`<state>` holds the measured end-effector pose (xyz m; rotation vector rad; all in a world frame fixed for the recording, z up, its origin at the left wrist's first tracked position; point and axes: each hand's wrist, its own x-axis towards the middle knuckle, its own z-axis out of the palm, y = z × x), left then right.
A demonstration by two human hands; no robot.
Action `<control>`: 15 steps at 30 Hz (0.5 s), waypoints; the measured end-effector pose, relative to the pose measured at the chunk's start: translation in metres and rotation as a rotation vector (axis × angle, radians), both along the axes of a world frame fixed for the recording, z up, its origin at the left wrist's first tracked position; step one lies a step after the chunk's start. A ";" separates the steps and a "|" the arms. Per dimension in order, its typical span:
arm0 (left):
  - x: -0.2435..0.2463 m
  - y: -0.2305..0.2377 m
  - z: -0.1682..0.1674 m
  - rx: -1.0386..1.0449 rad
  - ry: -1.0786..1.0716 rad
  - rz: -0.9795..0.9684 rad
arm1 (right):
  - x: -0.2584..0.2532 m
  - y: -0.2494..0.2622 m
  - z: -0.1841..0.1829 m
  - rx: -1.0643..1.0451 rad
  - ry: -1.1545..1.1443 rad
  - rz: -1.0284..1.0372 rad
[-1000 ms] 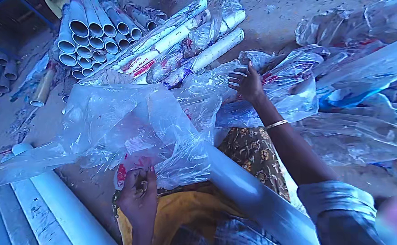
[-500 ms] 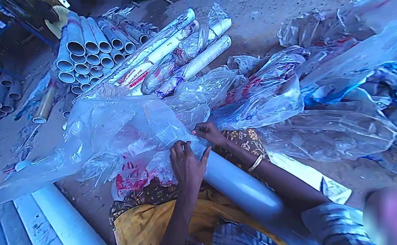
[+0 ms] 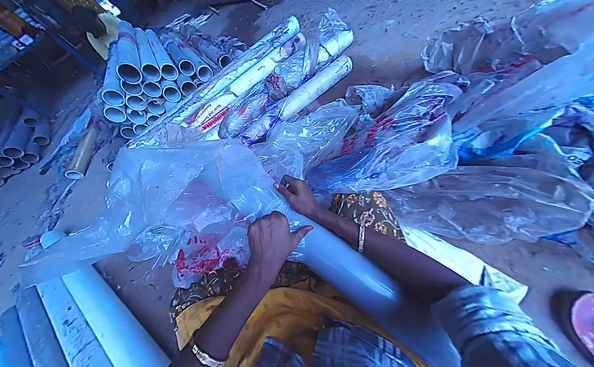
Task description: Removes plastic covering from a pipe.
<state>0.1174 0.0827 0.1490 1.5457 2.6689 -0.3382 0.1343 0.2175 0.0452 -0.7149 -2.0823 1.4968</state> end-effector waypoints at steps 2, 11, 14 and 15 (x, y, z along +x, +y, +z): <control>-0.001 0.008 0.012 -0.141 -0.086 0.004 | -0.001 0.002 0.005 0.111 -0.097 0.016; 0.009 -0.024 0.006 -0.032 -0.187 0.062 | -0.027 0.007 0.009 0.351 -0.144 -0.050; 0.007 -0.052 -0.011 0.234 -0.100 0.005 | -0.046 0.008 0.001 0.339 -0.157 -0.070; 0.007 -0.058 -0.015 0.298 -0.076 -0.010 | -0.054 0.011 -0.002 0.336 -0.161 -0.086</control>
